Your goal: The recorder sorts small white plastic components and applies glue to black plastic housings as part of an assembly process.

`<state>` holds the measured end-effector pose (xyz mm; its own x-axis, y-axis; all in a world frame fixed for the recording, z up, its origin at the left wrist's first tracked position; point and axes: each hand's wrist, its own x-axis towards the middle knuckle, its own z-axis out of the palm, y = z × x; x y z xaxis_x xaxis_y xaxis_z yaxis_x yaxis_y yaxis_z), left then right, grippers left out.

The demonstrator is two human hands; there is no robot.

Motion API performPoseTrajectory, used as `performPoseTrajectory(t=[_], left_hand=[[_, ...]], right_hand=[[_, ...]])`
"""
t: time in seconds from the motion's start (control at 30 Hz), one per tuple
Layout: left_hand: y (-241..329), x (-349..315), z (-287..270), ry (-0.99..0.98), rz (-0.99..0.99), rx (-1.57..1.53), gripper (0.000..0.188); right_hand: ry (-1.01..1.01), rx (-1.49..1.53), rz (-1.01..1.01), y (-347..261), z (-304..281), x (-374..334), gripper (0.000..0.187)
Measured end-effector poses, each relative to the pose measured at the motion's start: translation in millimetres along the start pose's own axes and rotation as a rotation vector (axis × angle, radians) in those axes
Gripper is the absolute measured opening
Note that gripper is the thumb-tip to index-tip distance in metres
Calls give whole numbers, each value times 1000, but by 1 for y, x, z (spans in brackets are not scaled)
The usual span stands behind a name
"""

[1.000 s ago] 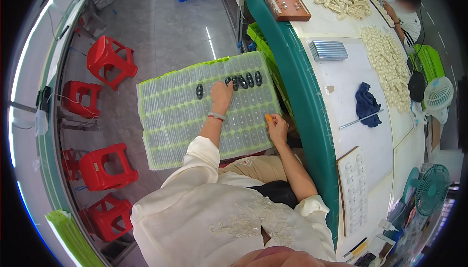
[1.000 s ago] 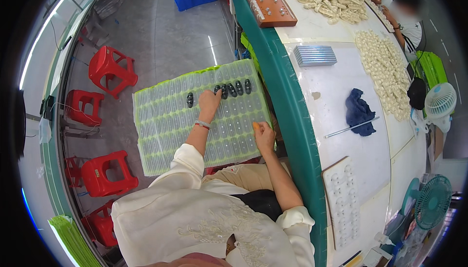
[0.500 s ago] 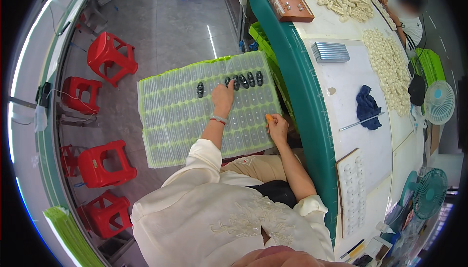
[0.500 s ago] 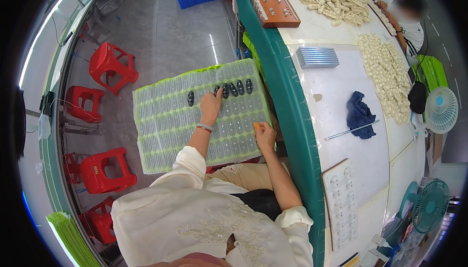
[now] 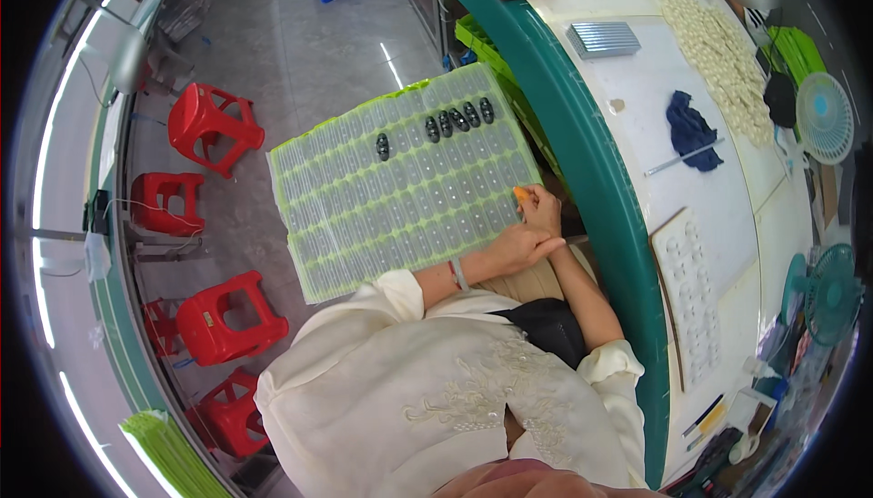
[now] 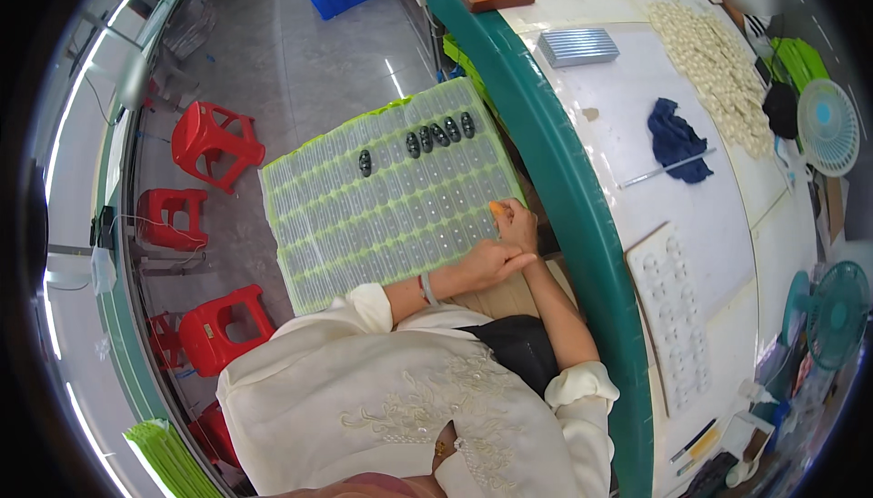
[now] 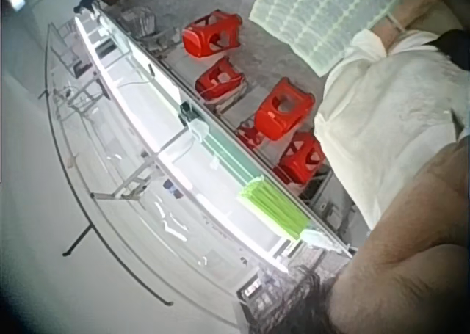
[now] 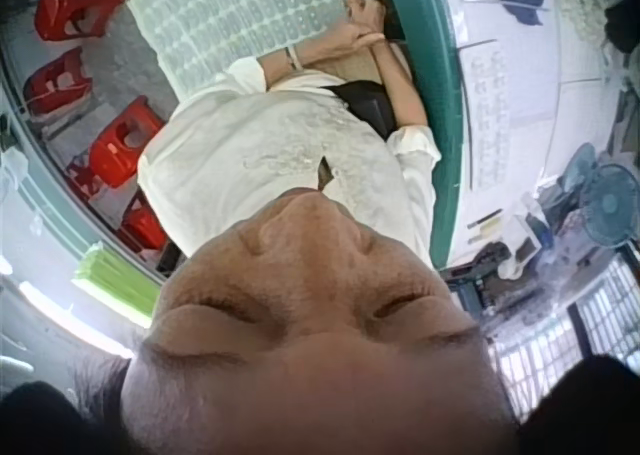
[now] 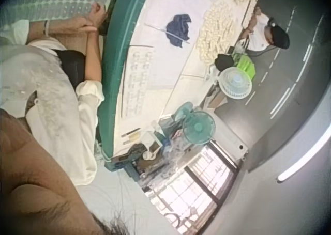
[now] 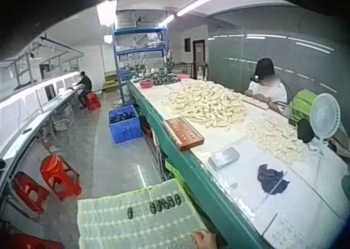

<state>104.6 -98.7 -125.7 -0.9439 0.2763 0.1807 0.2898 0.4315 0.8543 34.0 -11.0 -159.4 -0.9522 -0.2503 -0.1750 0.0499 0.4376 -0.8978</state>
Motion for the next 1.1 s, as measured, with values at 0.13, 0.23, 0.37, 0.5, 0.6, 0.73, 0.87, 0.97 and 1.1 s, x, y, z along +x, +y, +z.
performPoseTrajectory(t=[0.13,0.23,0.37,0.5,0.6,0.73,0.87,0.97,1.1], left_hand=[[3,4,-6,32,89,3,41],[7,1,-4,6,104,28,43],[16,-7,-6,-112,143,80,33],[28,1,4,-49,177,-55,22],[20,4,-10,-28,142,-32,25],[32,20,-21,53,255,-83,20],[102,34,-8,-1,388,-154,19],[141,53,14,-76,458,-196,19],[211,77,39,-263,641,-229,13]], right_hand=[[116,-86,-153,13,-13,-25,16],[142,-58,-104,22,-17,-32,20],[90,-108,-95,21,-26,-44,20],[36,-17,-136,42,-55,-66,19],[-54,214,95,24,-54,-75,17],[-154,25,-167,23,-73,-103,31],[-102,-7,-196,-67,-143,-236,29],[73,-68,-26,-105,-209,-341,42],[1039,-258,278,-72,-314,-449,32]])
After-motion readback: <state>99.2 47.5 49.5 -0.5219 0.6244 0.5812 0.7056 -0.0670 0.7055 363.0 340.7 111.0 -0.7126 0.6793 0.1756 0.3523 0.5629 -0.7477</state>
